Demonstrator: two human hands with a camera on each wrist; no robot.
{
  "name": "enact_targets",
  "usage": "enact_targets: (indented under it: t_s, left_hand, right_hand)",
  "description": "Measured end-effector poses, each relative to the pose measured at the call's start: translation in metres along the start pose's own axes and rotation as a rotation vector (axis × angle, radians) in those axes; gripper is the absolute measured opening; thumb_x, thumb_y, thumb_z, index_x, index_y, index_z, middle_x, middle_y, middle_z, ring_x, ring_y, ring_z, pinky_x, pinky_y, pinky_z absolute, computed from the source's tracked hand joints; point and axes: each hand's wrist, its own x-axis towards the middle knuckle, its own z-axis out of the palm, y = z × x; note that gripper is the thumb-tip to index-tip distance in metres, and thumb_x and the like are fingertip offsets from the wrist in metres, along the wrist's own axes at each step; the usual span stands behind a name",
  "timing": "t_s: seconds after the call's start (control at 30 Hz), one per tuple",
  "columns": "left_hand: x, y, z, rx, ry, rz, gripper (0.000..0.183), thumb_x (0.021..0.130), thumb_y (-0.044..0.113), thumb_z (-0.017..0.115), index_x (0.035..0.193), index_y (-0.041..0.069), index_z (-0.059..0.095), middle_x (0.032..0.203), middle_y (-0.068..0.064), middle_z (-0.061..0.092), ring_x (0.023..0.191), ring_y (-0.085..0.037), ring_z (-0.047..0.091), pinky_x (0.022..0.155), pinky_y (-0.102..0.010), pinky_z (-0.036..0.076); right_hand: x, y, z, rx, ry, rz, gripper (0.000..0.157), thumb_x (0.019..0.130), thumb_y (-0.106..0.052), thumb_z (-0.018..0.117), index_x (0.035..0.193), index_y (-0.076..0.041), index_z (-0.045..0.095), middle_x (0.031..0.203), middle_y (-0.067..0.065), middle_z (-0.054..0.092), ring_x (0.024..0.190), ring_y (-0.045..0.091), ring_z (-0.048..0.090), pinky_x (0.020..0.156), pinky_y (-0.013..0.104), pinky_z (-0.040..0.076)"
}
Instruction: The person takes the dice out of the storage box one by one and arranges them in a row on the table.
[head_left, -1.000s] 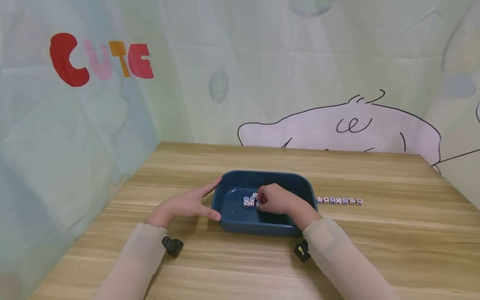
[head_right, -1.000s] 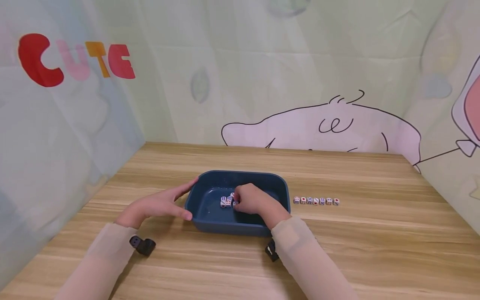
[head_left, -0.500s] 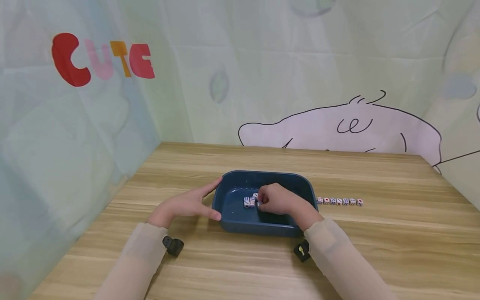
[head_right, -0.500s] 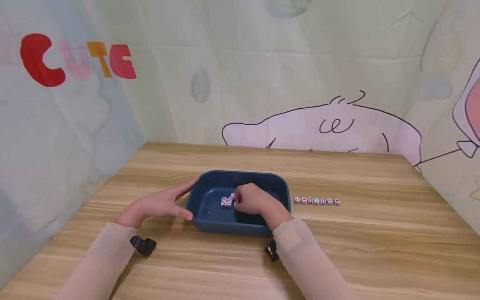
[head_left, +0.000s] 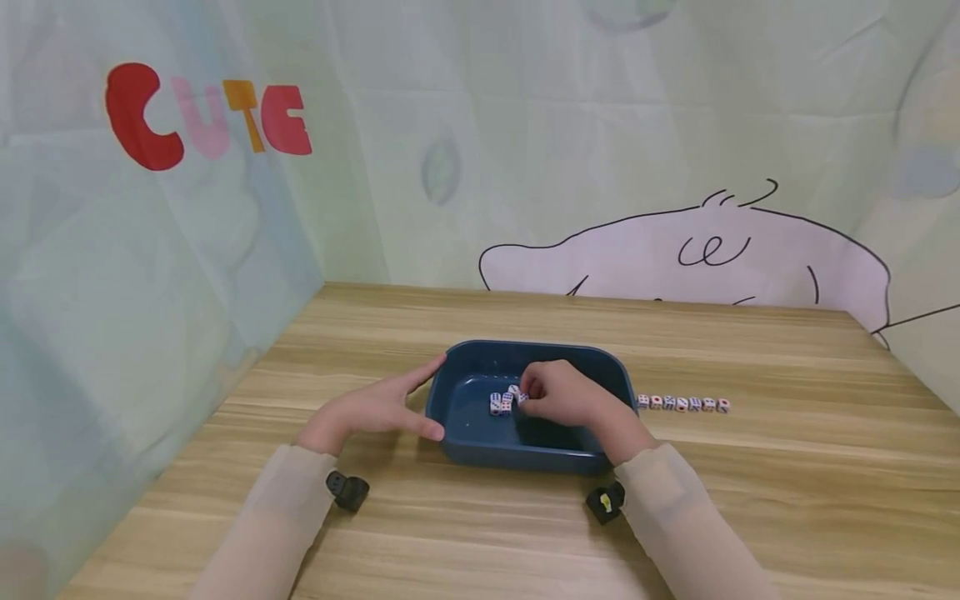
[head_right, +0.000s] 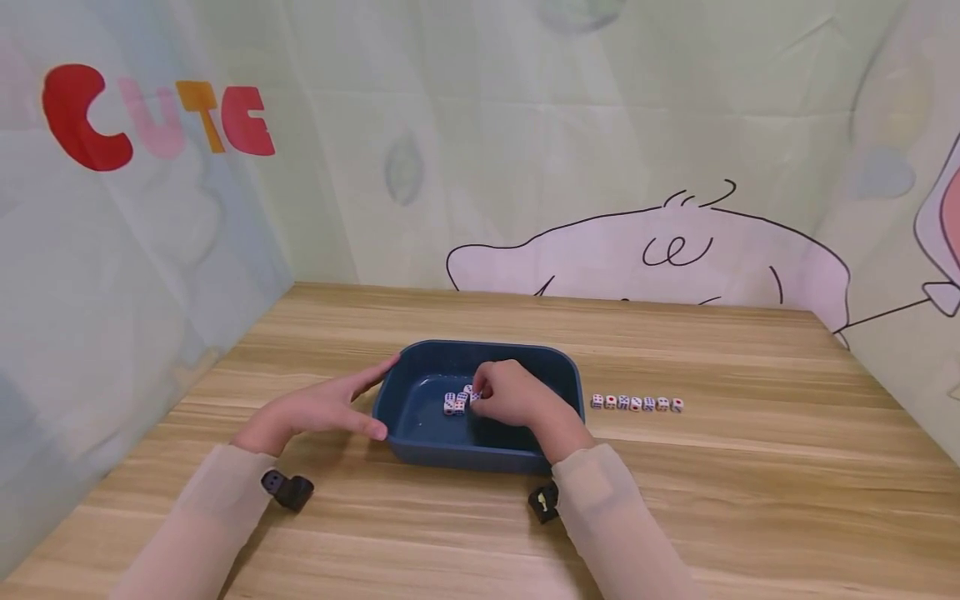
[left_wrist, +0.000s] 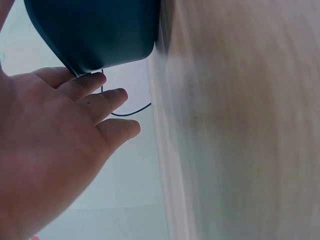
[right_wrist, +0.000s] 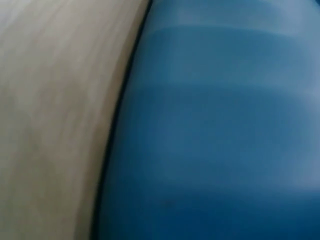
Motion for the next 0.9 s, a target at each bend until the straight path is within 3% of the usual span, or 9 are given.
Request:
enact_targets:
  t_s: [0.9]
  left_hand:
    - [0.002,-0.001,0.0,-0.01,-0.018,0.006,0.113,0.075,0.043,0.08,0.157,0.021,0.005,0.162,-0.012,0.008,0.147,-0.035,0.009,0.115,-0.06,0.015]
  right_hand:
    - [-0.007,0.005,-0.014,0.038,0.071,-0.056,0.009,0.088,-0.013,0.067,0.092,-0.007,0.061,0.084,0.003,0.063,0.078,0.016,0.057,0.071,0.031,0.052]
